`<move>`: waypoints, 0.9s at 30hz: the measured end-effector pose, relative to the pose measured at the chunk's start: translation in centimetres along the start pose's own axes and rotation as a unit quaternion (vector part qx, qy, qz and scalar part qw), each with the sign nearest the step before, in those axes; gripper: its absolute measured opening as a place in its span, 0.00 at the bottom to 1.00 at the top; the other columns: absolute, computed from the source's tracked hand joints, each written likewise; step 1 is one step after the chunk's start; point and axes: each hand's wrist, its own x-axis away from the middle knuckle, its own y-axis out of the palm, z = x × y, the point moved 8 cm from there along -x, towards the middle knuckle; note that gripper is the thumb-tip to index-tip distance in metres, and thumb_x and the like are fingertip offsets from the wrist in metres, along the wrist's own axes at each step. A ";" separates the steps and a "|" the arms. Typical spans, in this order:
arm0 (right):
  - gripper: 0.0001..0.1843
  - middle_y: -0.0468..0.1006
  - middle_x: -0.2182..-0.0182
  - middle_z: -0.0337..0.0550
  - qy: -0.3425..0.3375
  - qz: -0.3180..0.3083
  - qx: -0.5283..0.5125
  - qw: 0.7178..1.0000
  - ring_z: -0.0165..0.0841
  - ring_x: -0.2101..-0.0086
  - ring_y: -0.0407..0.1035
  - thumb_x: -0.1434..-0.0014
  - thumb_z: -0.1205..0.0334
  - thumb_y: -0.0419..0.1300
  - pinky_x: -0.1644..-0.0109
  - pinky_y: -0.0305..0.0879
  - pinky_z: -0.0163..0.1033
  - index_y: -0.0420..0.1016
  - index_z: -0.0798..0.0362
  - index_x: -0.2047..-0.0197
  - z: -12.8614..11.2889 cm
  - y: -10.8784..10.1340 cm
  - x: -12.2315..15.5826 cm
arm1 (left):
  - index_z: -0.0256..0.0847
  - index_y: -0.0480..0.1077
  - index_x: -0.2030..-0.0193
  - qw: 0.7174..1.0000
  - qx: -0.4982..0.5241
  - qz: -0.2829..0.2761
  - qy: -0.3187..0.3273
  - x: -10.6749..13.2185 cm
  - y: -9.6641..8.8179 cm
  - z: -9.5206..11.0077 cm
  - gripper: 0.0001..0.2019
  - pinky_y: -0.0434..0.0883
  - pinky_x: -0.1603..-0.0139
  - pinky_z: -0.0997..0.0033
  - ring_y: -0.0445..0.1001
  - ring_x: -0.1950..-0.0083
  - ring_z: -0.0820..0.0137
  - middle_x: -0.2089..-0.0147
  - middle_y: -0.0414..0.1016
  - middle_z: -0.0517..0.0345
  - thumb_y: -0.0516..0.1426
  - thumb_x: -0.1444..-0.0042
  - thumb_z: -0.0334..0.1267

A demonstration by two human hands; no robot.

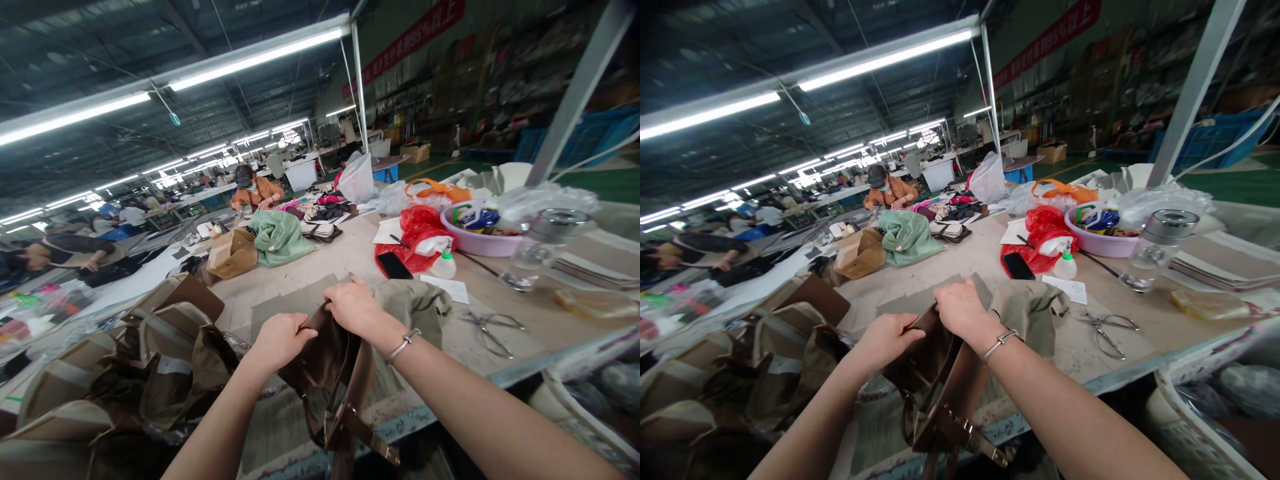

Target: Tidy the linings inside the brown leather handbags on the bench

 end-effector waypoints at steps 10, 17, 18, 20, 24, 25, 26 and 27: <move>0.24 0.78 0.67 0.41 -0.042 0.007 -0.050 0.998 0.33 0.61 0.69 0.45 0.62 0.53 0.45 0.45 0.44 0.59 0.48 0.44 -0.1 -1.6 1.9 | 0.40 0.72 0.69 0.998 0.022 0.053 -0.018 -2.6 0.1 0.5 0.18 0.61 0.67 0.73 0.71 0.67 0.70 0.68 0.76 0.54 0.46 0.42 0.45; 0.23 0.77 0.64 0.48 0.047 0.017 0.034 0.998 0.34 0.61 0.69 0.42 0.63 0.49 0.46 0.44 0.45 0.57 0.52 0.42 0.5 -1.8 1.9 | 0.40 0.72 0.69 0.998 -0.006 0.054 -0.043 -1.9 -0.2 1.0 0.19 0.61 0.66 0.72 0.72 0.65 0.67 0.69 0.75 0.54 0.45 0.42 0.47; 0.22 0.77 0.63 0.48 0.052 0.009 0.036 0.998 0.35 0.60 0.69 0.42 0.64 0.49 0.46 0.43 0.46 0.59 0.51 0.43 0.6 -1.7 1.8 | 0.40 0.72 0.69 0.998 -0.007 0.051 -0.046 -1.9 -0.2 1.1 0.19 0.61 0.66 0.71 0.72 0.64 0.67 0.68 0.75 0.54 0.45 0.42 0.47; 0.18 0.77 0.61 0.48 0.056 -0.005 0.037 0.998 0.35 0.58 0.68 0.42 0.64 0.49 0.45 0.41 0.47 0.64 0.50 0.47 0.6 -1.4 1.5 | 0.40 0.72 0.69 0.998 -0.008 0.047 -0.051 -1.9 -0.3 1.2 0.18 0.61 0.65 0.71 0.72 0.64 0.67 0.68 0.75 0.54 0.46 0.42 0.46; 0.14 0.76 0.60 0.48 0.055 -0.011 0.037 0.998 0.35 0.58 0.68 0.42 0.63 0.49 0.44 0.38 0.49 0.71 0.50 0.55 0.9 -1.1 1.1 | 0.39 0.72 0.69 0.997 -0.011 0.050 -0.054 -2.0 -0.2 1.3 0.18 0.62 0.65 0.72 0.72 0.63 0.67 0.69 0.75 0.54 0.46 0.42 0.46; 0.13 0.77 0.61 0.48 0.055 -0.011 0.034 0.998 0.35 0.59 0.68 0.42 0.63 0.49 0.43 0.38 0.50 0.72 0.50 0.58 0.9 -1.0 1.1 | 0.40 0.72 0.69 0.997 -0.013 0.052 -0.051 -2.0 -0.2 1.3 0.18 0.62 0.65 0.71 0.72 0.63 0.67 0.69 0.75 0.54 0.46 0.42 0.46; 0.12 0.77 0.62 0.47 0.054 -0.009 0.031 0.998 0.35 0.59 0.68 0.42 0.63 0.49 0.43 0.38 0.50 0.73 0.51 0.60 1.0 -0.9 1.0 | 0.40 0.72 0.69 0.997 -0.015 0.053 -0.047 -2.1 -0.1 1.3 0.18 0.62 0.66 0.71 0.72 0.64 0.66 0.69 0.75 0.54 0.46 0.42 0.46; 0.12 0.77 0.62 0.47 0.050 -0.005 0.028 0.998 0.35 0.60 0.68 0.42 0.63 0.49 0.43 0.37 0.50 0.73 0.51 0.62 1.0 -0.8 0.9 | 0.40 0.72 0.69 0.997 -0.017 0.054 -0.043 -2.2 -0.1 1.3 0.18 0.62 0.66 0.71 0.72 0.64 0.66 0.69 0.75 0.54 0.46 0.42 0.46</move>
